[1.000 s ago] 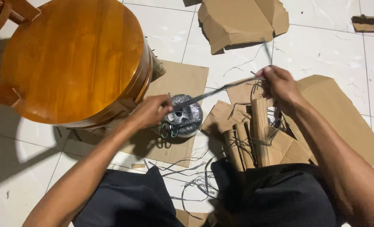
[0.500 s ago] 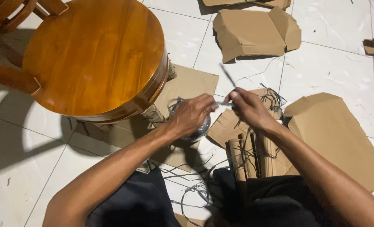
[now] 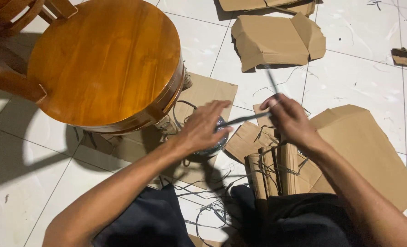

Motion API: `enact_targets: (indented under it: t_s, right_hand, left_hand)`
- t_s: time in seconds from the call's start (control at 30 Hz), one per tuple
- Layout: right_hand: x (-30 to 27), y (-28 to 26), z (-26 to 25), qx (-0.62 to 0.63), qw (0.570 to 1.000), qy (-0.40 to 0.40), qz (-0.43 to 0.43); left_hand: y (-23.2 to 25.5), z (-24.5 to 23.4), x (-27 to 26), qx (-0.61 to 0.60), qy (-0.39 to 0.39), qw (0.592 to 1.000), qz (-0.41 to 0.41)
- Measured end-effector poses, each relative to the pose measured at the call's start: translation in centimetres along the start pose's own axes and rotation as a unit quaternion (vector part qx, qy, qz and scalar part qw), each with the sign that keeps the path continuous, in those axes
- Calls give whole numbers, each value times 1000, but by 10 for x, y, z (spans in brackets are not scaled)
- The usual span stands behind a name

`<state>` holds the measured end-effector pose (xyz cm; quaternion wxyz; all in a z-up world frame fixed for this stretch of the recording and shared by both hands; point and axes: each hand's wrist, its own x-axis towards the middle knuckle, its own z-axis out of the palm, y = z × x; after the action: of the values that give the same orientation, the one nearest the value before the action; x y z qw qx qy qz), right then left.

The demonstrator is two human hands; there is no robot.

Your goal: Weaving and wrapping plastic strips around a cardboard chair seat template

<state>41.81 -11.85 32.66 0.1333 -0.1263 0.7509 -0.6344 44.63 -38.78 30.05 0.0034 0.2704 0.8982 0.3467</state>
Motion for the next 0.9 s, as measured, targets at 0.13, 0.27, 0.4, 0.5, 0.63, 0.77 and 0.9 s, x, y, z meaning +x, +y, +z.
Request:
enact_targets:
  t_s: [0.13,0.27,0.4,0.5,0.63,0.77,0.9]
  right_hand:
    - [-4,-19,27,-79,996,-34,16]
    - [-2,-15,23,-29,999,-32,-8]
    - [-7,-17,12,47,998,22,-20]
    - [-8,-21,11,46,998,45,-28]
    - [-8,-22,20,-19,999,27,-36]
    - [-7,-25,33,-142,986,-2,-92]
    - [-15,-49,54,-163,985,9,-45]
  left_hand:
    - [39,1,0,-108,-61,992,-16]
    - [18,10,4,-146,-5,989,-9]
    - [-28,15,6,-160,54,983,-70]
    - [-8,-8,-1,-127,28,987,-89]
    - [5,-2,3,-29,48,998,-19]
    - [16,14,9,52,116,986,105]
    - [21,19,6,-66,134,986,69]
